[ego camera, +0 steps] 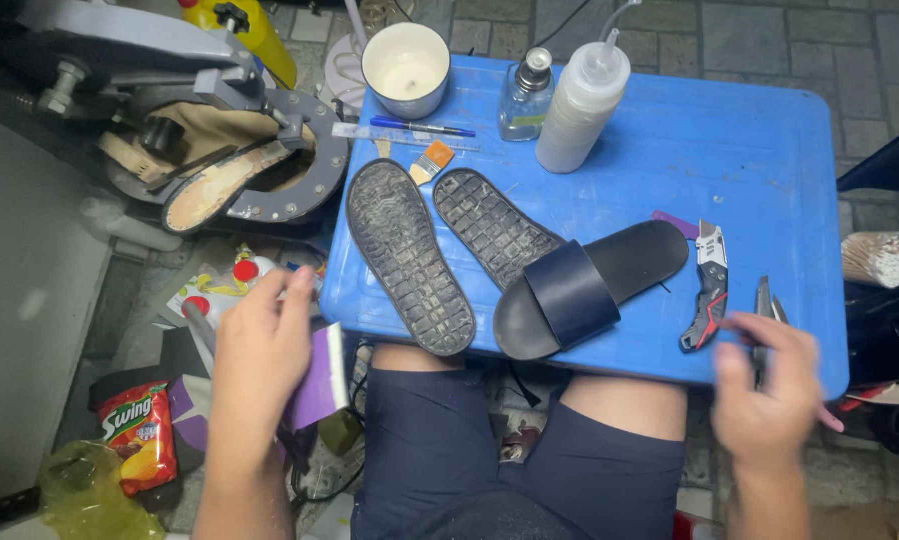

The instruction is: The person uses a rotary tool to grind the edge of a purple insole, then applies glue to the sole and insole using a brush. They assemble the slipper by attaching the upper to the sole and finish by grinding the seam.

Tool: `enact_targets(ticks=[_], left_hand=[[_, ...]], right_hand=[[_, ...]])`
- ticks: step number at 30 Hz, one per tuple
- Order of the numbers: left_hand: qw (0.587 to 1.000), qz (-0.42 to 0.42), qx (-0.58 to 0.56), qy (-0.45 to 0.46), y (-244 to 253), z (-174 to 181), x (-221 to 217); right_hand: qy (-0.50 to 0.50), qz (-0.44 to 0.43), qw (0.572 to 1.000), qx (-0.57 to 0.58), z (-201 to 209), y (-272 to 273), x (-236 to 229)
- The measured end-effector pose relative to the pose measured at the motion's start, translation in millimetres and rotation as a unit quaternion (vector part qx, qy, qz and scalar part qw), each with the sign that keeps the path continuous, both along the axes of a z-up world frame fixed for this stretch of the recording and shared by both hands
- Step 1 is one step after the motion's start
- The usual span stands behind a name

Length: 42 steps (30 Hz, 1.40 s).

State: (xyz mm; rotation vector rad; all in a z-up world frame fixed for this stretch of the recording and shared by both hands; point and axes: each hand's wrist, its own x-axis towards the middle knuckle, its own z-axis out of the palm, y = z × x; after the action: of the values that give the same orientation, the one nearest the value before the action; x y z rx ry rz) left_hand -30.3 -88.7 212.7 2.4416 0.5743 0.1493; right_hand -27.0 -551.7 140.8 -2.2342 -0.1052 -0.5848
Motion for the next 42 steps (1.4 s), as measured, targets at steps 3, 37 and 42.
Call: enact_targets(ticks=[3,37,42], left_hand=[[0.993,-0.062,0.095,-0.034,-53.4,26.5,31.4],[0.909,-0.399,-0.079,-0.089,-113.3,-48.5,104.7],[0.895,-0.382,-0.197,-0.121,-112.4,-45.1,100.6]], right_hand=[[0.040,0.147,0.981,-0.123,11.8,57.1,24.2],[0.047,0.256,0.959,-0.110,8.8,117.5,100.6],[0.164,0.244,0.953,0.067,-6.9,110.7,109.8]])
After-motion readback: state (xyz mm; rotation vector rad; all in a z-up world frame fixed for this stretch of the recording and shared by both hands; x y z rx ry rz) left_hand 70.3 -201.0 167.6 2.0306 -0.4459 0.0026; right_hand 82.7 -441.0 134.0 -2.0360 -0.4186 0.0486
